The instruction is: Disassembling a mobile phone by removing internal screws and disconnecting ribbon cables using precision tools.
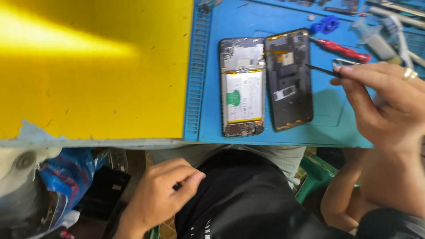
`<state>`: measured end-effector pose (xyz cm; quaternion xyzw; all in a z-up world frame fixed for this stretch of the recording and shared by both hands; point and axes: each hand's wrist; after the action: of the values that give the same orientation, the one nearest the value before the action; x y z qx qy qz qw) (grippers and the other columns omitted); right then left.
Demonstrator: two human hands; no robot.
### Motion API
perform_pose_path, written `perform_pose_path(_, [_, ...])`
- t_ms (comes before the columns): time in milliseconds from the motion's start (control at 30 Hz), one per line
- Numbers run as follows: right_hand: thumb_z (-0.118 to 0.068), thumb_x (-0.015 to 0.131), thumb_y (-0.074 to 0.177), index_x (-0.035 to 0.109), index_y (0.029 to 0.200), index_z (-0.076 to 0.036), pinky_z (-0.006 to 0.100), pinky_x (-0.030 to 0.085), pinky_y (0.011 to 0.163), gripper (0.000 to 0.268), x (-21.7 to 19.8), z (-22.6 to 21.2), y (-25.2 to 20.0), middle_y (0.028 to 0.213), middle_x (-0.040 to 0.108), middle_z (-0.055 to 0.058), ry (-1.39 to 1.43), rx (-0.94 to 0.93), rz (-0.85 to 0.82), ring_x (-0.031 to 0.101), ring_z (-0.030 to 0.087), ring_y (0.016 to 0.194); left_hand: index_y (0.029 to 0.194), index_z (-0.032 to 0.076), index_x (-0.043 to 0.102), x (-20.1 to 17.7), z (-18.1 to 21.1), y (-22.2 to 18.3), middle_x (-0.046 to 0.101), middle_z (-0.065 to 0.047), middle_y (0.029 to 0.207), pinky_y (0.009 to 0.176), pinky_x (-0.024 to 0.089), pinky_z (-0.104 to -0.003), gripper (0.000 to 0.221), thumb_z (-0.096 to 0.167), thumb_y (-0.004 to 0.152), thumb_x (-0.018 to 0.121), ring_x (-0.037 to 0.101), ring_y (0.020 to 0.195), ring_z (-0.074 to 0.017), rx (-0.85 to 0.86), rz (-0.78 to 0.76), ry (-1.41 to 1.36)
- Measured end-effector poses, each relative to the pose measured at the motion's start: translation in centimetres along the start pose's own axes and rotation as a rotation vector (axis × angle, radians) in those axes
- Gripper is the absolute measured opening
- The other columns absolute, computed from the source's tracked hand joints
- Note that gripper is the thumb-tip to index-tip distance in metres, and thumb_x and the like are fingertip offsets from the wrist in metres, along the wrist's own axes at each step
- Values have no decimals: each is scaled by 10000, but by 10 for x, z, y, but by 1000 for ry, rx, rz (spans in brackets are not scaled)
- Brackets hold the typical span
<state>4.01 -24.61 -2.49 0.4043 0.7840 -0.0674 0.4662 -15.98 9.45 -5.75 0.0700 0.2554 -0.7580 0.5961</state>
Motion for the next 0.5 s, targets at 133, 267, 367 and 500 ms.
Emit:
perform_pose_path(133, [51,649,1084,613,1216,116,395,695,715,152,40,-5,-12,1052,660,255,566,376,466,755,404,848,954,6,691,2,50,53,690,-108,860,656,533,-336,74,65,952,736,644,712,-226,612,379,108])
perform_pose_path(267, [-43,704,987,653,1105,37,371,732,655,151,55,-39,-14,939,692,161,856,597,455,764,321,723,1275,18,647,3,59,89,667,-133,1216,901,600,-418,365,119,992,855,709,998,-294,721,406,278])
perform_pose_path(367, [-18,661,963,615,1077,60,361,721,662,145,58,-53,-15,835,710,242,904,570,314,781,312,699,1309,61,634,1,60,99,700,-104,1265,847,503,-418,457,108,982,951,704,996,-269,775,351,356])
perform_pose_path(500, [-42,733,889,674,1044,21,332,670,815,177,46,-56,-4,980,742,195,578,375,72,804,293,884,1216,42,689,-7,54,98,717,-55,993,792,414,-386,258,78,1003,830,678,844,-229,764,339,338])
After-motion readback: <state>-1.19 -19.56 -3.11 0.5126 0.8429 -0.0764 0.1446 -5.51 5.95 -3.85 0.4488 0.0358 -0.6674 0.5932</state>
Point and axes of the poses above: each hand's wrist, its own y-axis towards the middle knuckle, its own x-axis out of the palm, z = x × y
